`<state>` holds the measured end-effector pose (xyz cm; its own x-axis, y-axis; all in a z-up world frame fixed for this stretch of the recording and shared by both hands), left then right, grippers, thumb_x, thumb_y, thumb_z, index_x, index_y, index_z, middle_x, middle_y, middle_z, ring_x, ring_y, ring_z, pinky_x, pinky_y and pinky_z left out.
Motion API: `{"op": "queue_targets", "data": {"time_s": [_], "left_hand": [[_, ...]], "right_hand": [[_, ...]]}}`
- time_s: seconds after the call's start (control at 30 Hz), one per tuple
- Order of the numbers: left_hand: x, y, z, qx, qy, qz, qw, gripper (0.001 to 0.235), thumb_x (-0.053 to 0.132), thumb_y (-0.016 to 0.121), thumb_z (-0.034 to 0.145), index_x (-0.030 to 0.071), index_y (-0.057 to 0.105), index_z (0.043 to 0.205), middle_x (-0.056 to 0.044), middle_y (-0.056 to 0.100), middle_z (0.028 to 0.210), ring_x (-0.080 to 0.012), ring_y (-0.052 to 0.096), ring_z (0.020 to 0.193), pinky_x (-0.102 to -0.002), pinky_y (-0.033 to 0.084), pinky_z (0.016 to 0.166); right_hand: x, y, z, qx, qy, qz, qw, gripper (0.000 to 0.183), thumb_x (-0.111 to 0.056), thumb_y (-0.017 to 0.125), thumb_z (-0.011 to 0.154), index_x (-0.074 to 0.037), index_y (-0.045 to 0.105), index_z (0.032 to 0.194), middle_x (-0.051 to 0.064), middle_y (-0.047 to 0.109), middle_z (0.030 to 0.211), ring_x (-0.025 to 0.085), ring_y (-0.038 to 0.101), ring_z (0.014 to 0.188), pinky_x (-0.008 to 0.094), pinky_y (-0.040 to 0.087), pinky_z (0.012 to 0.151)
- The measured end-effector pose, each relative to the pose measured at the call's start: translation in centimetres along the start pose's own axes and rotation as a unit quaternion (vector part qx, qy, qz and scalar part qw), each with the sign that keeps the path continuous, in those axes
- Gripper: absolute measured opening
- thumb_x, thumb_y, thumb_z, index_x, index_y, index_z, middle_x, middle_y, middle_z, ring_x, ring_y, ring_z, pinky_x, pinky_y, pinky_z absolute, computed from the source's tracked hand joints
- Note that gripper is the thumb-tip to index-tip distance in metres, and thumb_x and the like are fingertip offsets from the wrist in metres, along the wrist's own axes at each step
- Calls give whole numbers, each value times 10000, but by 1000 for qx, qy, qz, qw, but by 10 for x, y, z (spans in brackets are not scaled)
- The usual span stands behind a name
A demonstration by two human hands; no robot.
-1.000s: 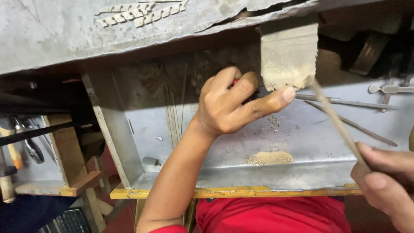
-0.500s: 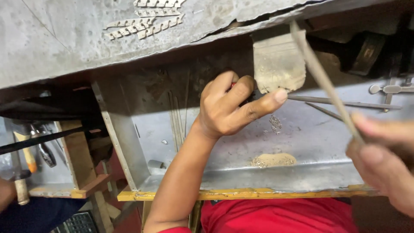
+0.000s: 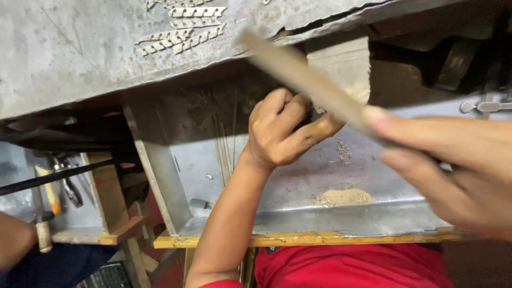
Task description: The person uses a hand file to smooth and shape small metal jewelry components while holding them with pliers against a wooden bench pin.
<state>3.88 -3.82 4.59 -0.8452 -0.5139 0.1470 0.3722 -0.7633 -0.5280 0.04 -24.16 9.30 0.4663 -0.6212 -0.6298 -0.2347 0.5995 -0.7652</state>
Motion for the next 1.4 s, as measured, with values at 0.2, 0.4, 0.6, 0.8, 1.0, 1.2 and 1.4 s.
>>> {"op": "queue_targets", "data": {"time_s": [0.2,0.4,0.6,0.8,1.0,1.2,1.4], "left_hand": [[-6,9,-27,-33,-2,38,999,345,119,696,1124,272,597,1417,-21,532,860,-237,320,680,-328,353,537],[-4,6,-21,-34,10,40,999,271,152,691,1104,265,643,1346,-26,543,851,-230,330,656,-324,375,522],[1,-1,-1,-8,5,24,1000,156,113,620,1047,220,733,1053,-57,548,777,-238,336,615,-329,353,498],[-6,10,-26,-19,5,40,999,347,88,723,1099,269,625,1378,-29,552,852,-234,329,669,-326,368,533],[-4,9,-28,-19,12,55,998,371,115,731,1107,287,599,1408,-15,538,841,-226,321,659,-307,388,528],[-2,0,-7,-8,14,3,1000,169,95,699,1040,220,702,1153,-33,495,729,-256,367,626,-360,362,504],[-4,1,-18,-5,10,49,999,322,173,825,1052,260,668,1319,-33,585,844,-228,349,652,-314,345,521]], "right_hand": [[36,25,-107,21,358,331,873,498,-204,488,959,-129,635,1428,-13,439,519,82,278,345,253,175,268],[47,17,-82,-13,383,301,873,687,74,739,748,-156,794,1393,95,734,709,142,612,460,124,426,400],[-12,-3,10,48,-26,5,999,384,-95,687,981,-30,672,1359,149,776,1078,277,748,906,363,570,803],[33,24,-85,73,238,412,876,452,-270,434,1007,-182,483,1448,-22,414,473,23,258,296,184,177,216],[14,18,-61,12,330,311,891,337,-166,492,973,-79,719,1208,-17,336,451,106,277,339,282,179,318],[-14,-3,14,49,-20,1,999,378,-119,631,1019,-63,644,1393,46,584,730,236,501,587,346,442,614],[15,15,-58,61,215,338,914,509,-310,423,1006,-174,452,1495,-46,382,482,43,262,329,206,193,270]]}}
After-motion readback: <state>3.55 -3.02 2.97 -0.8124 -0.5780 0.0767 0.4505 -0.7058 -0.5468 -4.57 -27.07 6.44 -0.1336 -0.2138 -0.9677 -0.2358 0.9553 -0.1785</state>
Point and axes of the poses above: each hand's wrist, its own z-axis towards the middle knuckle, its own y-axis out of the palm, x = y × z, the point moved 5 cm from there along z, towards the middle knuckle
